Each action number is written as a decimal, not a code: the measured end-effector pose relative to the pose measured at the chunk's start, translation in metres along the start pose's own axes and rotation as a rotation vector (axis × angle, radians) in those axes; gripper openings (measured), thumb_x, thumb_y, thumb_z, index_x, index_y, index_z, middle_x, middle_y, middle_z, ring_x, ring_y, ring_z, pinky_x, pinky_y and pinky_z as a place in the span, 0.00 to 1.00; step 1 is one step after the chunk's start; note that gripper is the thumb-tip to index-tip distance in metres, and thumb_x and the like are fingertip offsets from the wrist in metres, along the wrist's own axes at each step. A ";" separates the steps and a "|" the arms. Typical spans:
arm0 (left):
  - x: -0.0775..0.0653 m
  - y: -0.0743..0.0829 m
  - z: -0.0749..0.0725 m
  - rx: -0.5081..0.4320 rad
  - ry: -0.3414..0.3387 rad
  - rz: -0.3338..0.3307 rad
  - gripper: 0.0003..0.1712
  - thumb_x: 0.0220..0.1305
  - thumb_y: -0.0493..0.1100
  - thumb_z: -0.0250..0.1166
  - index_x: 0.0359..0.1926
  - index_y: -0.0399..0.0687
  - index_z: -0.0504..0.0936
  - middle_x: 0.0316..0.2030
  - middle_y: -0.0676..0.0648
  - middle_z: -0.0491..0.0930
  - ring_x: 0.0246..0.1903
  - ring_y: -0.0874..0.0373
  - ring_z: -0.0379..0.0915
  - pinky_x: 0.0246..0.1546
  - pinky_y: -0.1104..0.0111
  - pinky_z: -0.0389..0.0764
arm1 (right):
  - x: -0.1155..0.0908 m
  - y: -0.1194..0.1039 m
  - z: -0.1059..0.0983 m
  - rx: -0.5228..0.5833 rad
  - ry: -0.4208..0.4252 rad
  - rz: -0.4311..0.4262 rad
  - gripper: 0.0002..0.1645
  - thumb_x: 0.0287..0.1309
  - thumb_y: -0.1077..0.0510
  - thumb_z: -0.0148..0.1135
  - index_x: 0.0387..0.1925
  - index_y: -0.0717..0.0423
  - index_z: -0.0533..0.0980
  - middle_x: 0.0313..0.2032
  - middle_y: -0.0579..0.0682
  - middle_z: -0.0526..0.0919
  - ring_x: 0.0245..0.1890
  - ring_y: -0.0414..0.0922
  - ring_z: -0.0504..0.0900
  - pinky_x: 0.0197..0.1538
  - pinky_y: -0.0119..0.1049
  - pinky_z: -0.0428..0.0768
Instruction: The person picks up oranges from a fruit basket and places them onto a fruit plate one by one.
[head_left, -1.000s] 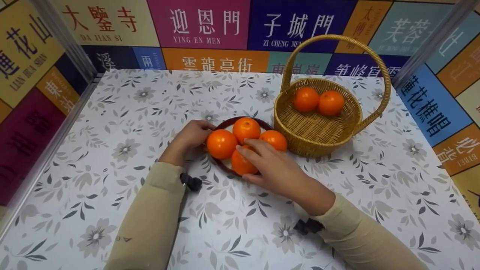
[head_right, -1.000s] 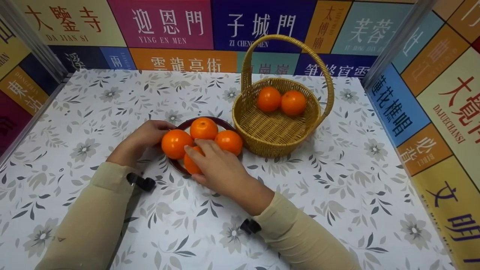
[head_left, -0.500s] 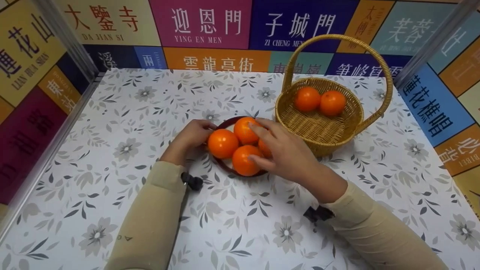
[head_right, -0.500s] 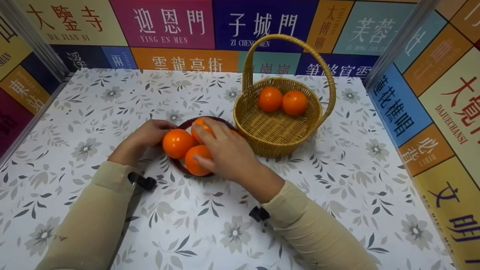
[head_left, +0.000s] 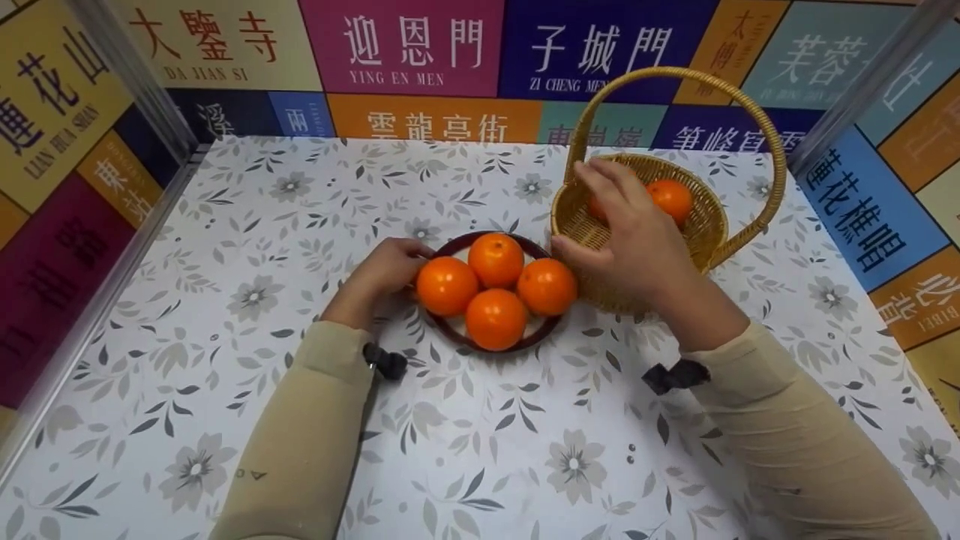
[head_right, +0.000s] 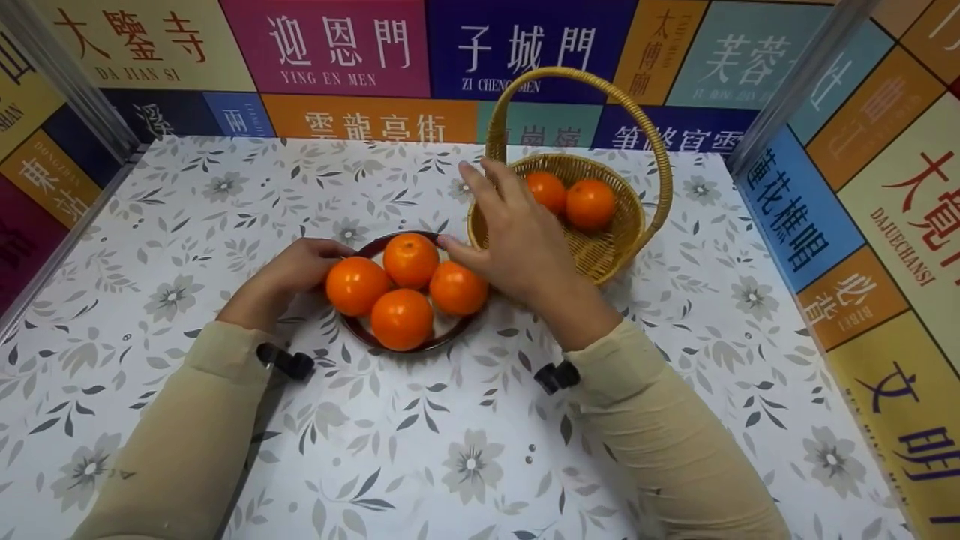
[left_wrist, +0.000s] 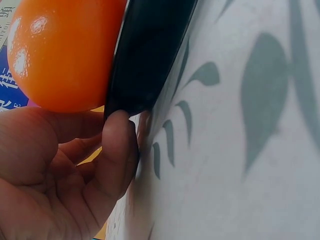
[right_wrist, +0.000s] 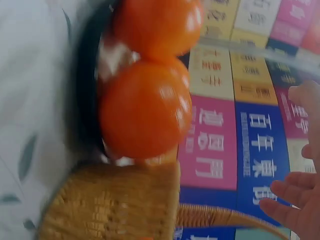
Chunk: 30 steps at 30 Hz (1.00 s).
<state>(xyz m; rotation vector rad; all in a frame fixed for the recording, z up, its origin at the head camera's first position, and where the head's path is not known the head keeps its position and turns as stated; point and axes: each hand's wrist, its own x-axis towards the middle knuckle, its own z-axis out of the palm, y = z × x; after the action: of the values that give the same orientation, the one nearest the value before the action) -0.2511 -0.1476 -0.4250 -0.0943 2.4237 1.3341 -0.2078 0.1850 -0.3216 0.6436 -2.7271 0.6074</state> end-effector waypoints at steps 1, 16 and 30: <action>0.000 0.000 0.000 -0.002 0.002 -0.001 0.18 0.69 0.41 0.59 0.57 0.48 0.85 0.51 0.43 0.83 0.45 0.50 0.77 0.50 0.63 0.77 | 0.003 0.003 -0.003 0.000 -0.006 0.029 0.52 0.60 0.32 0.68 0.81 0.33 0.56 0.79 0.48 0.59 0.69 0.62 0.72 0.63 0.65 0.77; 0.001 0.001 0.001 -0.029 0.002 -0.040 0.18 0.69 0.39 0.58 0.57 0.47 0.85 0.52 0.43 0.82 0.45 0.50 0.76 0.46 0.65 0.77 | 0.035 0.075 0.002 -0.054 -0.144 0.286 0.61 0.58 0.24 0.64 0.83 0.32 0.44 0.83 0.54 0.46 0.80 0.66 0.53 0.70 0.73 0.62; -0.001 0.001 0.001 -0.049 0.005 -0.024 0.17 0.68 0.41 0.60 0.56 0.47 0.85 0.50 0.44 0.82 0.44 0.51 0.76 0.44 0.66 0.77 | 0.040 0.132 0.018 -0.060 -0.189 0.436 0.65 0.57 0.26 0.66 0.84 0.38 0.42 0.83 0.61 0.43 0.80 0.68 0.47 0.72 0.76 0.54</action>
<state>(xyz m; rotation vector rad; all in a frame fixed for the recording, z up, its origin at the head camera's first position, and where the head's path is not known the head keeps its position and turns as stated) -0.2504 -0.1461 -0.4241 -0.1395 2.3874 1.3844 -0.3082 0.2699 -0.3677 0.0878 -3.0743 0.5784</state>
